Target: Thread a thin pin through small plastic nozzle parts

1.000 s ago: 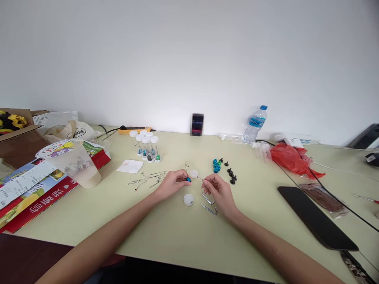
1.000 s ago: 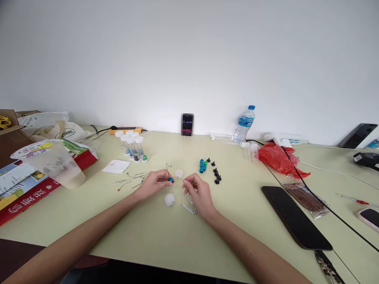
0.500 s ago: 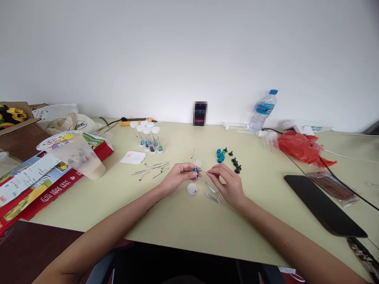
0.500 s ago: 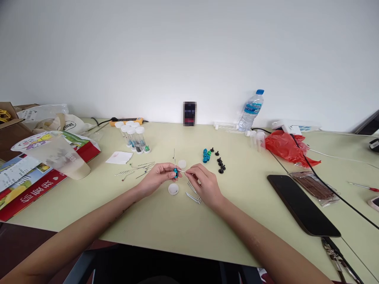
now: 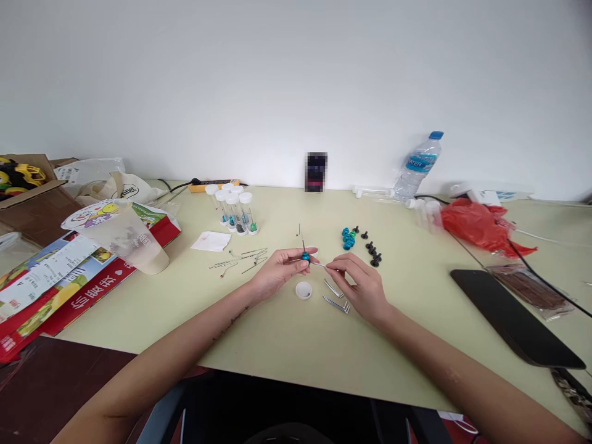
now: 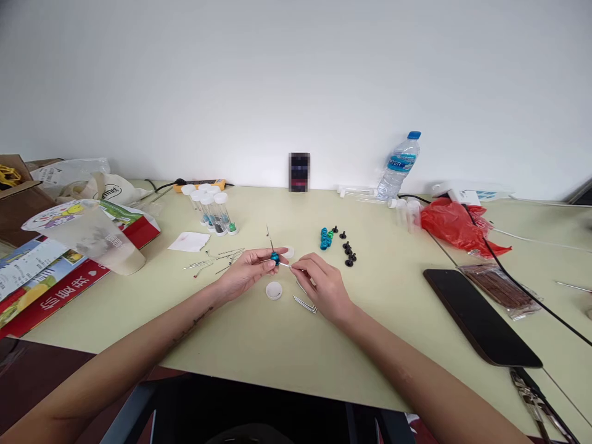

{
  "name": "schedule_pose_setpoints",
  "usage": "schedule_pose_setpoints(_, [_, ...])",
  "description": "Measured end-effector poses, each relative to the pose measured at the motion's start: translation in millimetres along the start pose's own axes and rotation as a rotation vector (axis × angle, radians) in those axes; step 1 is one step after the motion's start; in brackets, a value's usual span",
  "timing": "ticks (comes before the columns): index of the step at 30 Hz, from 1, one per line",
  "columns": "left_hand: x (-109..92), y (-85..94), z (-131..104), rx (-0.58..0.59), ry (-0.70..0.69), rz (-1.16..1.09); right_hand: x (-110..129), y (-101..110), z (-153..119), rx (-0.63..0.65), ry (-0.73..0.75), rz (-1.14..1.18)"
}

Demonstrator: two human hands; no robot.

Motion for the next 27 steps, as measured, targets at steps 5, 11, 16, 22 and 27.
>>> schedule_pose_setpoints(5, [0.5,-0.9,0.6,0.004,-0.032,0.047,-2.1,-1.9,-0.7,-0.003,-0.018,0.006])
schedule_pose_setpoints(11, [1.2,-0.1,2.3,-0.031,-0.060,0.133,-3.0,-2.4,-2.0,-0.006,-0.039,-0.008])
schedule_pose_setpoints(16, [0.1,-0.5,1.0,-0.061,-0.059,0.149,-1.7,-2.5,-2.7,-0.012,-0.008,-0.041])
schedule_pose_setpoints(22, [3.4,-0.7,0.5,-0.087,-0.010,0.187,-1.8,-2.3,-2.9,-0.001,0.007,-0.065])
schedule_pose_setpoints(27, [4.9,-1.3,0.8,-0.083,0.005,0.183,-1.0,-2.7,-2.9,0.008,0.020,-0.066])
Point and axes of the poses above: each hand's wrist, its own z-axis towards the middle knuckle, its own y-axis out of the back of the hand, x = y × z, the point moved 2 cm from there along z, towards the middle knuckle, and after that the axes turned 4 degrees about z, right-handed, at the moved point
